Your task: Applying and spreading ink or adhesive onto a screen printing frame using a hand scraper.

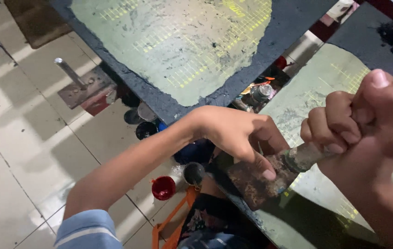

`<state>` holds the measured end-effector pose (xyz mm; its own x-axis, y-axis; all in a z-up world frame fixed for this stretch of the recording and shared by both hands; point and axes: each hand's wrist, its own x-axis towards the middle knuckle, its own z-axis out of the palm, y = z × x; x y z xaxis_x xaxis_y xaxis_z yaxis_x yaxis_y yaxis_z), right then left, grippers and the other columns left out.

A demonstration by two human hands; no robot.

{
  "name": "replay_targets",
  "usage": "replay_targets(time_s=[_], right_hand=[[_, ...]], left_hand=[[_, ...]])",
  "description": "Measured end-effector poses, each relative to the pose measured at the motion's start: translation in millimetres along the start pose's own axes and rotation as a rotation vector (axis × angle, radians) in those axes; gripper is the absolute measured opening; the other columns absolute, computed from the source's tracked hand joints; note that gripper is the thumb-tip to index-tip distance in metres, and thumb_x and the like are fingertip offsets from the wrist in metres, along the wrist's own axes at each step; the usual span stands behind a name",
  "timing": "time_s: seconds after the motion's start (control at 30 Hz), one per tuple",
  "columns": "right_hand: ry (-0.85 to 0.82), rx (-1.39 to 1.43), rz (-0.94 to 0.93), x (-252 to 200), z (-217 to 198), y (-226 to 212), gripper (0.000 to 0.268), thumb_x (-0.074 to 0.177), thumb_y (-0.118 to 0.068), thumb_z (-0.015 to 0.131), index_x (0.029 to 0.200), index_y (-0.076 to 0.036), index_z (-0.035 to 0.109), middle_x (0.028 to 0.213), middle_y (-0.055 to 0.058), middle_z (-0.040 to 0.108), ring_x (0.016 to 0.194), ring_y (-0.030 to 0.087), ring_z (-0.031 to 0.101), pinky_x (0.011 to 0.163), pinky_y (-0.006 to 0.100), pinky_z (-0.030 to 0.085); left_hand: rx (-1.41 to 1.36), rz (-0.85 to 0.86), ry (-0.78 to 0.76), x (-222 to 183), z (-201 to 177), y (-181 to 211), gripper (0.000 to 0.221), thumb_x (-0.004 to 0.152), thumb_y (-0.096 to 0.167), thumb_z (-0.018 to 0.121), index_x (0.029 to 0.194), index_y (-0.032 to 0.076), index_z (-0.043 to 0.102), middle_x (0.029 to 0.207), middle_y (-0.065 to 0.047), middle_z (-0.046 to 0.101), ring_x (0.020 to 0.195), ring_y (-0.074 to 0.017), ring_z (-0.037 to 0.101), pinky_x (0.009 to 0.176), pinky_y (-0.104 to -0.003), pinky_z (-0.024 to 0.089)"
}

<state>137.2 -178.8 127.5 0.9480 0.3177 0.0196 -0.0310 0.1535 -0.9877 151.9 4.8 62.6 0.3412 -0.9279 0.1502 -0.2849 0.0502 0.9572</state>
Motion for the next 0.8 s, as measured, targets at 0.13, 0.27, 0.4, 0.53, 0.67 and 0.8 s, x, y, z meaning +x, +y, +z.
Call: replay_targets(time_s=[0.13, 0.27, 0.4, 0.53, 0.67, 0.8], right_hand=[[0.026, -0.022, -0.009, 4.2, -0.2, 5.7, 0.042, 0.092, -0.041, 0.047, 0.065, -0.019, 0.022, 0.049, -0.003, 0.013, 0.04, 0.011, 0.013, 0.039, 0.031, 0.016], [0.12, 0.129, 0.089, 17.4, -18.8, 23.0, 0.041, 0.096, -0.035, 0.053, 0.063, -0.023, 0.032, 0.049, -0.007, 0.023, 0.04, 0.008, 0.023, 0.035, 0.03, 0.021], [-0.017, 0.215, 0.12, 26.6, -15.9, 13.1, 0.041, 0.096, -0.032, 0.05, 0.061, -0.022, 0.03, 0.048, -0.005, 0.022, 0.038, 0.01, 0.02, 0.034, 0.031, 0.02], [0.014, 0.134, 0.059, 25.6, -20.5, -2.8, 0.041, 0.095, -0.038, 0.053, 0.062, -0.024, 0.034, 0.049, -0.009, 0.025, 0.04, 0.007, 0.022, 0.037, 0.029, 0.021], [-0.002, 0.077, 0.036, 24.6, -18.4, 1.7, 0.043, 0.093, -0.037, 0.05, 0.061, -0.02, 0.027, 0.048, -0.004, 0.019, 0.041, 0.011, 0.019, 0.04, 0.033, 0.021], [-0.047, 0.076, 0.015, 16.2, -8.7, 5.0, 0.04, 0.092, -0.033, 0.047, 0.061, -0.018, 0.026, 0.047, -0.002, 0.016, 0.037, 0.013, 0.019, 0.035, 0.033, 0.02]], left_hand=[[0.005, -0.123, 0.005, 0.8, -2.2, -0.5, 0.033, 0.089, 0.042, 0.065, 0.072, 0.016, 0.053, 0.062, 0.004, 0.05, 0.056, -0.0096, 0.047, 0.052, -0.026, 0.05], [-0.038, -0.234, 0.021, 2.4, 2.0, -2.0, 0.038, 0.086, 0.047, 0.064, 0.072, 0.012, 0.058, 0.068, 0.001, 0.063, 0.062, -0.0092, 0.062, 0.052, -0.024, 0.059], [-0.021, -0.132, 0.077, 1.8, 1.8, 1.8, 0.04, 0.093, 0.045, 0.055, 0.077, 0.008, 0.057, 0.066, 0.0, 0.055, 0.057, -0.011, 0.058, 0.047, -0.026, 0.064], [-0.112, -0.045, 0.194, 7.3, 8.1, 3.2, 0.036, 0.097, 0.045, 0.053, 0.078, 0.014, 0.055, 0.065, 0.005, 0.053, 0.05, -0.0067, 0.055, 0.047, -0.018, 0.046], [0.046, -0.153, 0.171, 6.3, 7.2, -3.5, 0.03, 0.096, 0.037, 0.059, 0.082, 0.011, 0.06, 0.072, 0.002, 0.062, 0.053, -0.0066, 0.052, 0.045, -0.022, 0.039], [0.195, -0.069, 0.178, 0.0, 14.6, -7.8, 0.042, 0.096, 0.042, 0.059, 0.072, 0.013, 0.038, 0.065, 0.005, 0.035, 0.059, -0.0091, 0.031, 0.053, -0.03, 0.028]])
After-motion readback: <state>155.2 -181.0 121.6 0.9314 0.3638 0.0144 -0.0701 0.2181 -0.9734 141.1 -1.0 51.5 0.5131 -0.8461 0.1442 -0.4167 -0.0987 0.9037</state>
